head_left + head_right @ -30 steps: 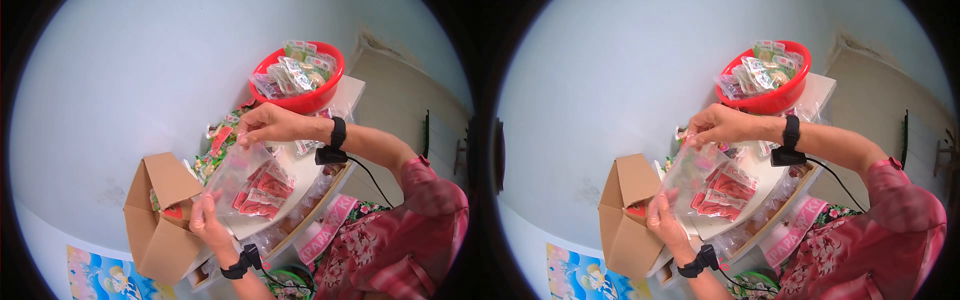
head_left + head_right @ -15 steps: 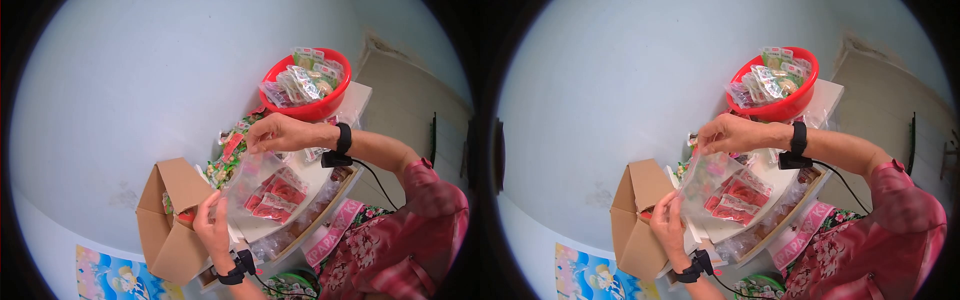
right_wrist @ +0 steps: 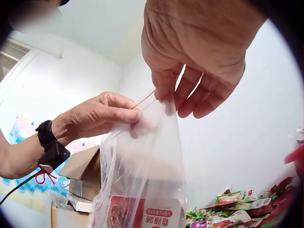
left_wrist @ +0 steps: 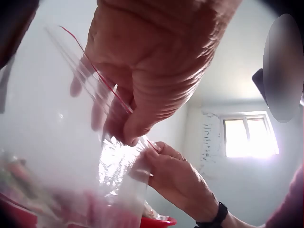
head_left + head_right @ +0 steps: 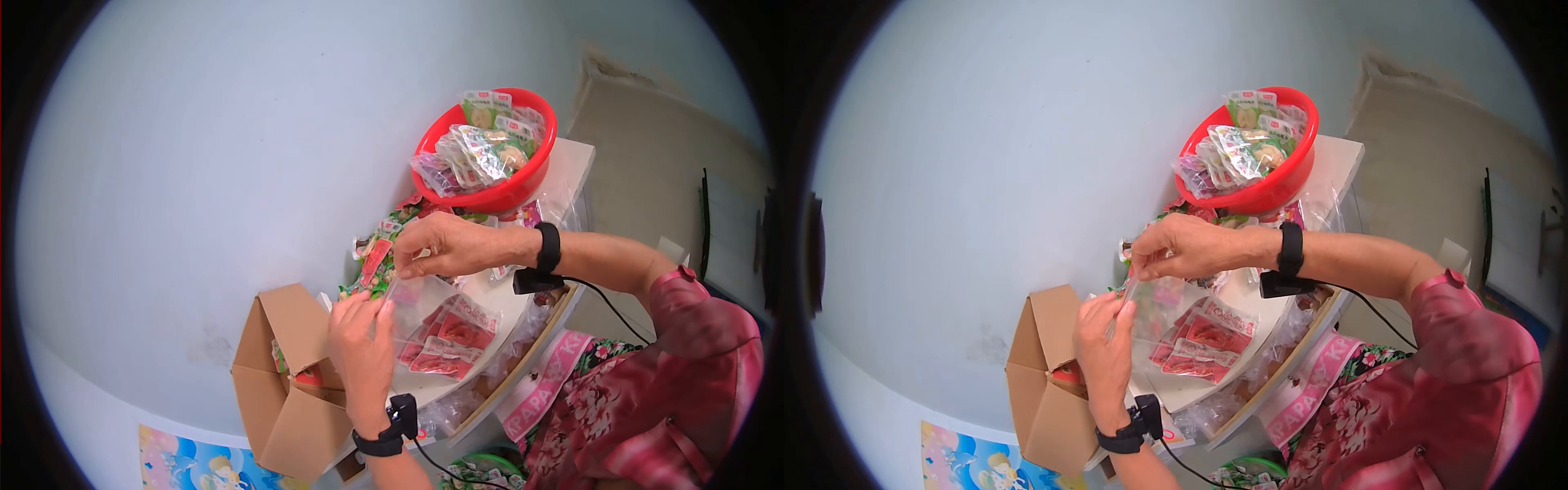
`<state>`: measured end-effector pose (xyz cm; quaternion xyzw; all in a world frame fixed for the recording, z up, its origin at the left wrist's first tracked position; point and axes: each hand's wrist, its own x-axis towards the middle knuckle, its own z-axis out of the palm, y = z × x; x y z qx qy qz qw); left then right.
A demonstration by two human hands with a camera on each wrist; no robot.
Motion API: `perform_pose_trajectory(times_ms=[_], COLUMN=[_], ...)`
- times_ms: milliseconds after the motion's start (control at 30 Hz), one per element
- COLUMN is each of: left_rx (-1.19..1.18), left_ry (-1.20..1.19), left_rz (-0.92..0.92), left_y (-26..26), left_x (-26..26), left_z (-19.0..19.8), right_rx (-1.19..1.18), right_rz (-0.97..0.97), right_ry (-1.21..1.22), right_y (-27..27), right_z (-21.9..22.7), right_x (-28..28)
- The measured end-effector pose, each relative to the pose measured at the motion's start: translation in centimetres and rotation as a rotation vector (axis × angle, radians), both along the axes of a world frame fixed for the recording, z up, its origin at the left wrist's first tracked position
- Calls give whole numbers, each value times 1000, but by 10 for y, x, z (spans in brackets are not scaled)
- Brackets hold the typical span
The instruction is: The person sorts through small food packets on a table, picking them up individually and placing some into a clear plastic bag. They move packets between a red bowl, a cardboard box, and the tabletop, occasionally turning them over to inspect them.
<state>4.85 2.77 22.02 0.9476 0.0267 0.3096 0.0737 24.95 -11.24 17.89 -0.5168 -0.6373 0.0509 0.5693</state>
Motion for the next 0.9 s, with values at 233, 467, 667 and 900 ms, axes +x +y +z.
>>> perform_pose_trajectory(times_ms=[233, 467, 667, 900], left_rx=[-316, -731, -1144, -1218], left_ry=[-43, -157, -266, -254], left_rz=[175, 217, -184, -84], left_y=[20, 26, 27, 16], left_x=[-68, -85, -65, -46], left_z=[-3, -35, -122, -152], right_rx=[-41, -34, -4, -20], right_rz=[55, 102, 193, 284], right_ry=[171, 249, 253, 367], right_y=[-5, -4, -4, -3], right_z=[-8, -7, -17, -25], right_x=[15, 7, 12, 21])
